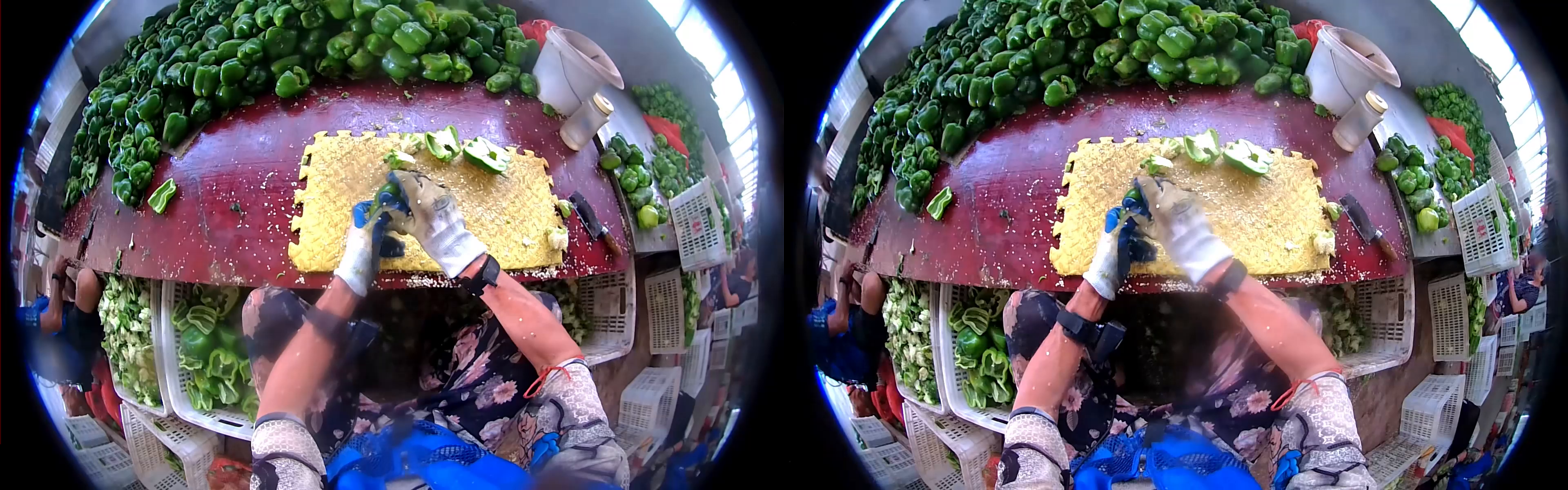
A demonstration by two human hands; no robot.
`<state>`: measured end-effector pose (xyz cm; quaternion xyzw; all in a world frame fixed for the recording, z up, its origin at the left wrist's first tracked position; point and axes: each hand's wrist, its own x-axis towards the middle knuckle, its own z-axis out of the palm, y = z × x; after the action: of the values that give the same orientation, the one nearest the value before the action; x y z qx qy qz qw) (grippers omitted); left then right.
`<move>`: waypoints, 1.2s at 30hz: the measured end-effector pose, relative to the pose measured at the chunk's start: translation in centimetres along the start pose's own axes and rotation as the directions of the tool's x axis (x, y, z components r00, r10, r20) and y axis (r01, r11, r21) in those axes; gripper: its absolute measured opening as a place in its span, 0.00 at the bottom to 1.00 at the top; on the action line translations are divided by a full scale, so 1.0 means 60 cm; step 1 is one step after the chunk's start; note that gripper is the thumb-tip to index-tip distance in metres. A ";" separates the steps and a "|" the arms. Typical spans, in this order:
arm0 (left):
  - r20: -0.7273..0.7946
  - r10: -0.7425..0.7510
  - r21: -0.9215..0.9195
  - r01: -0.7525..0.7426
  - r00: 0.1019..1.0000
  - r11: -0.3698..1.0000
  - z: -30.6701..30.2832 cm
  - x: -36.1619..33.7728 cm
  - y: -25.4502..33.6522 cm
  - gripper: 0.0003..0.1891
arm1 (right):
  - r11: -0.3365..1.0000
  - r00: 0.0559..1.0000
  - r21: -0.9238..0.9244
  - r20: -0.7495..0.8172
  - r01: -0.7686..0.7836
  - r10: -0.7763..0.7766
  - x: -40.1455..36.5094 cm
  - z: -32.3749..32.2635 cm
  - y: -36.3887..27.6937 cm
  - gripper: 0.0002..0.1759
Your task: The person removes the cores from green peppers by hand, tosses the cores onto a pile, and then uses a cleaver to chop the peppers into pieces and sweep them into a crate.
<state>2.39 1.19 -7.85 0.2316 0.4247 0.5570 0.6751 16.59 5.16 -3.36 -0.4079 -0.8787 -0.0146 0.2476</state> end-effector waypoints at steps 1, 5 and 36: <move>0.000 0.000 -0.001 0.000 1.000 1.000 0.001 -0.002 0.004 0.11 | 0.997 0.998 0.035 0.003 -0.067 0.067 0.003 -0.009 -0.003 0.35; 0.038 -0.127 0.115 0.122 0.991 0.986 -0.002 0.004 0.006 0.15 | 0.994 0.997 0.077 0.024 -0.081 0.080 -0.006 0.002 -0.004 0.37; -0.066 0.347 0.102 -0.340 0.935 0.935 -0.012 0.029 0.032 0.40 | 0.956 0.763 0.250 -0.586 -0.151 0.274 0.024 -0.005 0.087 0.20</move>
<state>0.75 3.22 -7.27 0.3087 0.4299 0.6561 0.5380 19.72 9.61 -3.39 -0.4528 -0.6953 -0.0349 0.5570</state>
